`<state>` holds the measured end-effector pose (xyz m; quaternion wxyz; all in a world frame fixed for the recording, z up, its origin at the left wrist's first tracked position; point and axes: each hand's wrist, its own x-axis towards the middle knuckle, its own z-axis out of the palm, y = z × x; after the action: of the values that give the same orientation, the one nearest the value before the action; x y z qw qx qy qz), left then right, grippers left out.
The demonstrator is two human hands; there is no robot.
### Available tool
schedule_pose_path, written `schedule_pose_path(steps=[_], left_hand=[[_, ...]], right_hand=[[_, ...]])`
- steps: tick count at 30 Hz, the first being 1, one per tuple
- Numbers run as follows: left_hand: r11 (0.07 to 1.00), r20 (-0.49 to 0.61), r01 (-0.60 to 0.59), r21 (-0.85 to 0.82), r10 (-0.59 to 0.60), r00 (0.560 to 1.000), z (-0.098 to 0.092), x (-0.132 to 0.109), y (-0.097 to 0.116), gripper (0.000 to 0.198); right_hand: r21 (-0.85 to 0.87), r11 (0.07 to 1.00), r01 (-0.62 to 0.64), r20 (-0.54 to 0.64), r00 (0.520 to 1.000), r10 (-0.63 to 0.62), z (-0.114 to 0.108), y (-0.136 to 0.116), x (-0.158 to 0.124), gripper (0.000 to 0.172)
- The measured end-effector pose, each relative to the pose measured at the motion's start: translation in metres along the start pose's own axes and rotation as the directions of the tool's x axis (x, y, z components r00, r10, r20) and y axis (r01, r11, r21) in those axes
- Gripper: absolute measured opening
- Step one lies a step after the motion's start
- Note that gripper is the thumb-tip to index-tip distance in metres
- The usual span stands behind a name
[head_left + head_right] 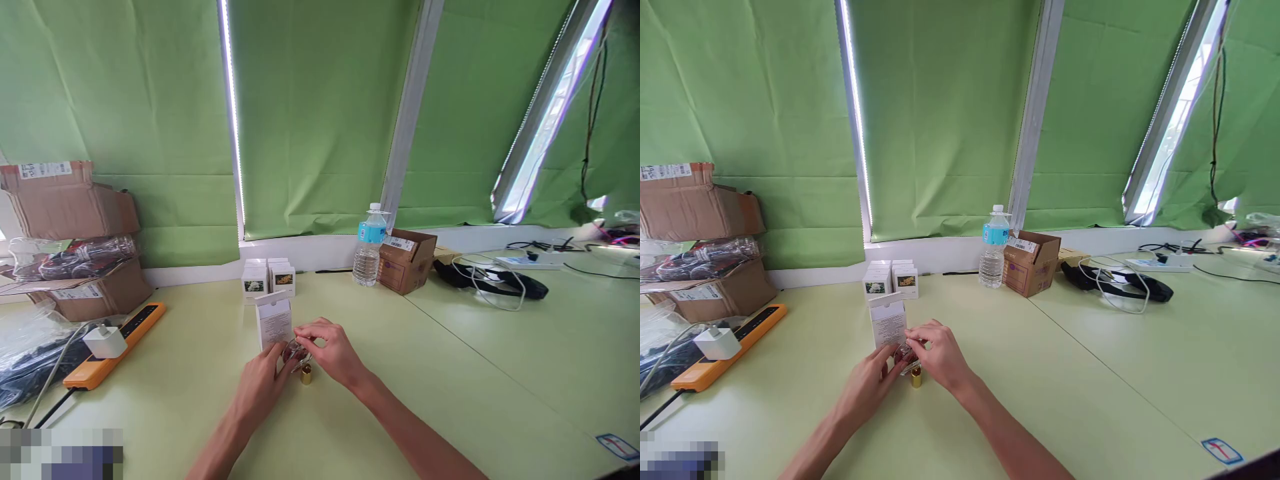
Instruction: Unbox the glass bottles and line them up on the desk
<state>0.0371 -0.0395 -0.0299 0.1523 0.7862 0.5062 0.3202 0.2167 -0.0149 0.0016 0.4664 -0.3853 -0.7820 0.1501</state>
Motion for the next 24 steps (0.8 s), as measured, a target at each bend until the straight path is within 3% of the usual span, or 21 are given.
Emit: schedule_pose_path(steps=[5, 12, 19, 24], left_hand=[[1.000, 0.003, -0.003, 0.015, 0.002, 1.000, -0.0006, -0.0006, 0.0004, 0.026], [1.000, 0.008, 0.000, 0.013, 0.000, 1.000, 0.0002, -0.0005, -0.0012, 0.024], [1.000, 0.003, -0.016, -0.003, 0.016, 1.000, -0.0010, -0.0016, 0.0002, 0.023], [1.000, 0.005, -0.019, -0.002, 0.019, 1.000, -0.0029, -0.0020, 0.0009, 0.023]], right_hand=[[-0.159, 0.979, 0.127, 0.064, 0.991, -0.119, -0.0002, -0.0007, -0.0008, 0.025], [-0.232, 0.960, 0.156, 0.090, 0.986, -0.138, 0.0034, 0.0011, -0.0041, 0.029], [0.024, 1.000, -0.008, -0.004, 1.000, 0.009, 0.0028, 0.0038, -0.0054, 0.016], [0.015, 1.000, 0.018, -0.028, 0.999, -0.018, 0.0043, 0.0059, -0.0080, 0.019]])
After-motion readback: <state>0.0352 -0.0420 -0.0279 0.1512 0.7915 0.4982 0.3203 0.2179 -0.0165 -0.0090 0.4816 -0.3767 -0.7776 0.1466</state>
